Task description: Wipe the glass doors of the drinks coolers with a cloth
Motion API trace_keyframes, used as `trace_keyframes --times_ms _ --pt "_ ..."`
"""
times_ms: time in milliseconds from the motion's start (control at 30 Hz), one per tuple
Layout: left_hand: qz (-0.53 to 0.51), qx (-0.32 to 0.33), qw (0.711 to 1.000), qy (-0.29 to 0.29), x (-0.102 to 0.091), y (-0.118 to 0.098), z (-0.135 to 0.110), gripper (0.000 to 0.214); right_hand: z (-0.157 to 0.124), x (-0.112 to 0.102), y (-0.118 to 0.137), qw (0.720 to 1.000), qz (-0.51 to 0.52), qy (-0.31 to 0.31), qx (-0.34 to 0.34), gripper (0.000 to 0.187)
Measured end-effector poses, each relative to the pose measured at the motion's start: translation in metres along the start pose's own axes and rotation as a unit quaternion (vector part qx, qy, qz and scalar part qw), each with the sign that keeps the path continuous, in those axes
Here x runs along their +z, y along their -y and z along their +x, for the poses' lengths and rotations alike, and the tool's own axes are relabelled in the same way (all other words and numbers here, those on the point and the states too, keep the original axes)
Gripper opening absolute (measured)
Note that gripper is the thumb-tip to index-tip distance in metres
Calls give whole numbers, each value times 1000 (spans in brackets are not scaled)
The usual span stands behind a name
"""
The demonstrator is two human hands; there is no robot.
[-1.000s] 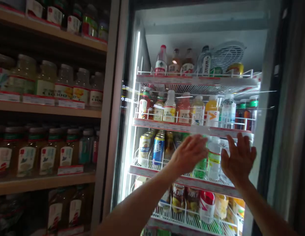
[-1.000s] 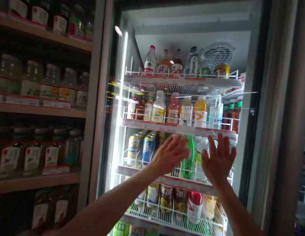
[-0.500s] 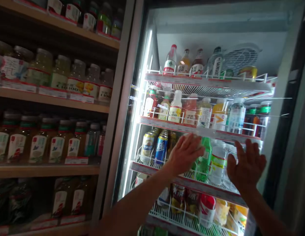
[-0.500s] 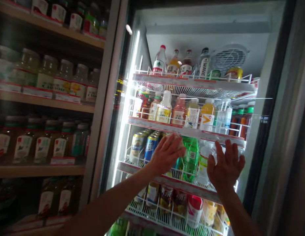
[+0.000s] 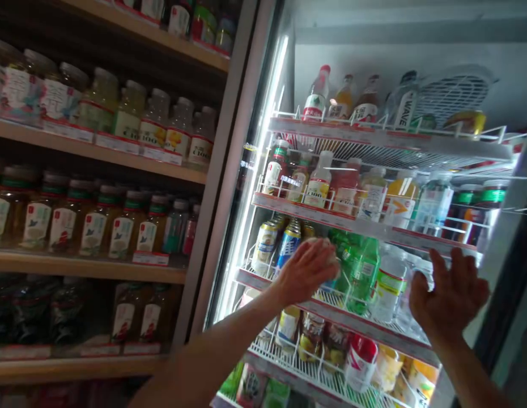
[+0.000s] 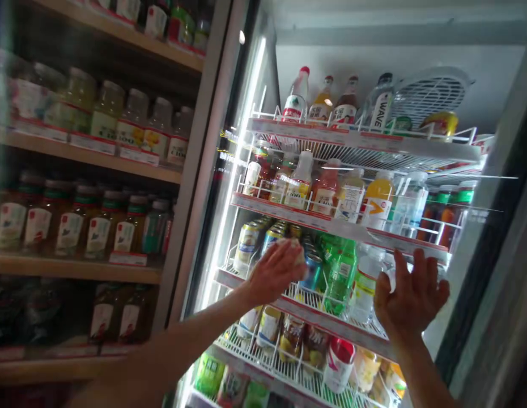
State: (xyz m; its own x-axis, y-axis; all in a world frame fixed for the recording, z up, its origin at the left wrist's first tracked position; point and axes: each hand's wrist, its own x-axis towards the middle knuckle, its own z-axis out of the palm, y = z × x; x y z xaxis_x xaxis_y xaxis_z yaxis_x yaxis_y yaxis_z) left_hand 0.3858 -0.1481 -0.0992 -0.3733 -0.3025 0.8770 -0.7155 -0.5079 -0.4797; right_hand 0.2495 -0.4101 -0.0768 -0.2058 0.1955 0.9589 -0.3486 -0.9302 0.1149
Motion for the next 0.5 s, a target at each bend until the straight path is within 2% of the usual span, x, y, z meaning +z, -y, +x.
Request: trace_keyframes --times_ms 33,67,100,167,233,300,333,400,500 --pt "-8 40 999 18 -1 -5 -8 36 -1 1 -2 1000 -1 -1 -2 58" --pt "-9 54 998 26 -3 -2 -16 35 -1 2 -3 1000 -1 -1 -3 58" --pt "-2 37 999 24 -7 7 -22 35 -2 3 -4 1000 -1 -1 -3 58" --pt "32 -65 997 -10 -16 37 -30 37 -2 3 -4 1000 -5 0 0 58" --pt "64 -180 980 -60 -23 67 -31 41 -2 4 -2 1000 -10 -2 5 58" --pt "73 -242 962 -100 -24 77 -28 42 -2 3 -1 1000 -12 -2 9 59" --pt "69 -246 961 -106 -21 71 -26 42 -2 3 0 1000 -11 0 10 59" --pt "44 -202 975 -86 -14 42 -25 40 -2 2 0 1000 -8 5 12 59" --pt "-12 -47 999 -1 -5 -6 -35 36 -2 1 -2 1000 -2 17 22 59"
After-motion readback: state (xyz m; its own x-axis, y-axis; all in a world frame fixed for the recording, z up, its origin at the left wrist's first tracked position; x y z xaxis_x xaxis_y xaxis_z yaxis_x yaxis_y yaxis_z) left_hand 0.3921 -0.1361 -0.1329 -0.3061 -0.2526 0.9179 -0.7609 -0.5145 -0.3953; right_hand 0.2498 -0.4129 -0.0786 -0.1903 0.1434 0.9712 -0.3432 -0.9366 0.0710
